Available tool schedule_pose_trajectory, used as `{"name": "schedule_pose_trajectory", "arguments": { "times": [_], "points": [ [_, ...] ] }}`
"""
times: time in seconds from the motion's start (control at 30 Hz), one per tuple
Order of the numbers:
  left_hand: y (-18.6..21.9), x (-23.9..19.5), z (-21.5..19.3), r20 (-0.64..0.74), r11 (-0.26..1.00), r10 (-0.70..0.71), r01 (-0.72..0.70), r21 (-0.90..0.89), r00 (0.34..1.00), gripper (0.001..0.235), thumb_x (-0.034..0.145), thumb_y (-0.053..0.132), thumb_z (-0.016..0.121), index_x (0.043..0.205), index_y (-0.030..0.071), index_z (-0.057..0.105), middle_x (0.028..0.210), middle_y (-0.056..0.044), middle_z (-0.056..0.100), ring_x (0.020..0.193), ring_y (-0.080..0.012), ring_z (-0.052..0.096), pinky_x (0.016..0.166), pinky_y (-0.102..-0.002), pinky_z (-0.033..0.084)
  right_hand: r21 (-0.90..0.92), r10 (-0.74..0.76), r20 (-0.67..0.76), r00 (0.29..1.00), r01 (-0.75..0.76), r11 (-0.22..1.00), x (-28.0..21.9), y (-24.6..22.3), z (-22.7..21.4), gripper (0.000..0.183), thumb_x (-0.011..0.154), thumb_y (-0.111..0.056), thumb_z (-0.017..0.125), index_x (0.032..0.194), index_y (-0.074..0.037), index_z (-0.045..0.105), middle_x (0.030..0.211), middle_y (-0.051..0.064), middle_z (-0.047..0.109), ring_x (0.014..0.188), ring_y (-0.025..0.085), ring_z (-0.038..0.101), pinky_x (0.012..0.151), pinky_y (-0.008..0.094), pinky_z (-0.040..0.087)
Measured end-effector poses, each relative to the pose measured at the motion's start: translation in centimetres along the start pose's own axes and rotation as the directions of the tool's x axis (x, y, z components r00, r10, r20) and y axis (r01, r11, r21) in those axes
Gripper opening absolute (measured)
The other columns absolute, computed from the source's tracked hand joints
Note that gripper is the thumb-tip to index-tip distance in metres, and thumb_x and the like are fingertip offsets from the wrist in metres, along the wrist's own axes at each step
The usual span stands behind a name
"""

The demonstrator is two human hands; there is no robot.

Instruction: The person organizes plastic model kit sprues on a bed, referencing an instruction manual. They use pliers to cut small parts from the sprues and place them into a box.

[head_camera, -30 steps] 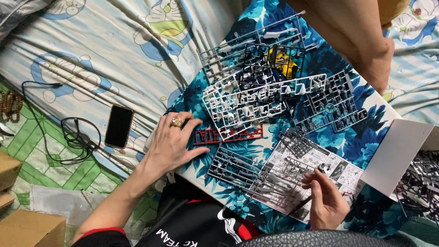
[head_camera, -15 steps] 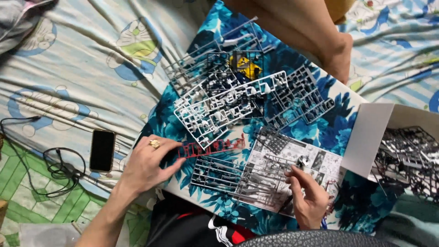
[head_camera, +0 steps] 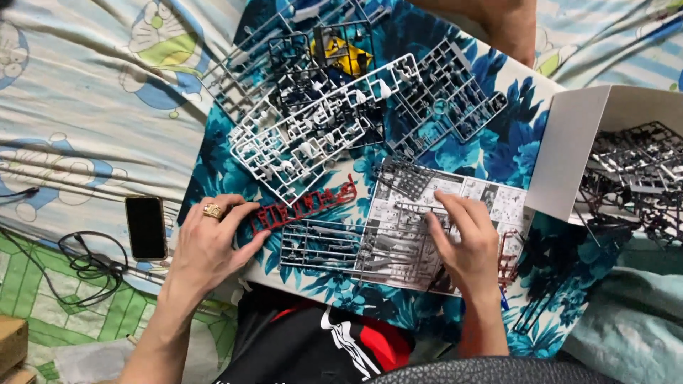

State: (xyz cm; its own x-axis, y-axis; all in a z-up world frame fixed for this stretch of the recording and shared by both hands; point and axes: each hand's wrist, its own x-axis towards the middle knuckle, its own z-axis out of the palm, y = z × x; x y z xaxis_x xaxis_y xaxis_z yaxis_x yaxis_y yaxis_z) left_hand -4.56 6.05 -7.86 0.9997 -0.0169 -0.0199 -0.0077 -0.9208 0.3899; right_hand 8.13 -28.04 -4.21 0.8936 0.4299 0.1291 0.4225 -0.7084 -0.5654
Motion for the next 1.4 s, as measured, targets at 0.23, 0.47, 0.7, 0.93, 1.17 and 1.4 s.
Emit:
{"name": "schedule_pose_trajectory", "arguments": {
  "times": [0.23, 0.47, 0.7, 0.93, 1.17, 1.4],
  "points": [
    [-0.5, -0.5, -2.1, 0.108, 0.958, -0.022, 0.052, -0.284, 0.994, 0.035, 0.072, 0.031, 0.077, 0.103, 0.018, 0.068, 0.089, -0.001, 0.067, 0.082, -0.0229, 0.065, 0.077, -0.035, 0.050, -0.075, -0.053, 0.050, 0.997, 0.057, 0.996, 1.3, 0.9, 1.2, 0.034, 0.086, -0.007, 0.072, 0.118, 0.001, 0.065, 0.108, 0.017, 0.063, 0.094, 0.030, 0.061, 0.078, 0.037, 0.052],
    [0.1, 0.0, -4.6, 0.111, 0.857, -0.077, 0.122, -0.500, 0.991, 0.038, 0.066, 0.020, 0.082, 0.102, 0.014, 0.071, 0.085, -0.003, 0.073, 0.077, -0.0220, 0.066, 0.076, -0.033, 0.053, -0.166, -0.102, 0.061, 0.993, 0.111, 0.980, 2.1, 1.7, 2.4, 0.042, 0.085, -0.012, 0.075, 0.123, 0.000, 0.061, 0.116, 0.016, 0.059, 0.092, 0.029, 0.056, 0.078, 0.037, 0.051],
    [-0.9, 2.7, -2.3, -0.262, 0.959, 0.106, -0.168, -0.229, 0.959, 0.041, 0.073, 0.018, 0.086, 0.108, 0.003, 0.069, 0.093, -0.009, 0.071, 0.086, -0.0246, 0.065, 0.085, -0.036, 0.050, -0.263, -0.156, 0.047, 0.987, 0.163, 0.951, 1.8, 2.9, 3.3, 0.043, 0.083, -0.017, 0.077, 0.121, -0.003, 0.064, 0.113, 0.010, 0.061, 0.085, 0.024, 0.055, 0.075, 0.036, 0.050],
    [0.6, 6.6, -0.3, -0.363, 0.991, 0.124, -0.133, 0.000, 0.923, 0.040, 0.080, 0.027, 0.084, 0.111, 0.006, 0.069, 0.095, -0.007, 0.067, 0.086, -0.0243, 0.060, 0.079, -0.037, 0.048, -0.228, -0.137, 0.032, 0.990, 0.141, 0.963, 1.3, 3.5, 3.6, 0.038, 0.083, -0.013, 0.077, 0.118, -0.003, 0.065, 0.104, 0.010, 0.061, 0.081, 0.024, 0.055, 0.071, 0.035, 0.050],
    [0.7, 6.7, 0.7, -0.396, 0.995, 0.083, -0.097, -0.015, 0.914, 0.040, 0.078, 0.025, 0.085, 0.109, 0.005, 0.070, 0.092, -0.009, 0.065, 0.082, -0.0269, 0.059, 0.074, -0.037, 0.047, 0.075, -0.013, 0.007, 1.000, 0.013, 0.997, 1.5, 3.4, 3.2, 0.024, 0.087, -0.010, 0.073, 0.111, -0.007, 0.070, 0.094, 0.006, 0.064, 0.070, 0.020, 0.060, 0.065, 0.030, 0.051],
    [0.5, 6.0, 1.1, -0.413, 0.996, 0.050, -0.076, -0.048, 0.909, 0.038, 0.075, 0.028, 0.083, 0.106, 0.009, 0.070, 0.089, -0.007, 0.064, 0.081, -0.0245, 0.060, 0.072, -0.036, 0.047, 0.523, 0.213, 0.116, 0.970, -0.243, 0.817, 2.9, 1.9, 0.7, 0.023, 0.086, 0.004, 0.066, 0.109, 0.001, 0.069, 0.086, 0.015, 0.065, 0.061, 0.017, 0.062, 0.059, 0.030, 0.053]
  ]
}}
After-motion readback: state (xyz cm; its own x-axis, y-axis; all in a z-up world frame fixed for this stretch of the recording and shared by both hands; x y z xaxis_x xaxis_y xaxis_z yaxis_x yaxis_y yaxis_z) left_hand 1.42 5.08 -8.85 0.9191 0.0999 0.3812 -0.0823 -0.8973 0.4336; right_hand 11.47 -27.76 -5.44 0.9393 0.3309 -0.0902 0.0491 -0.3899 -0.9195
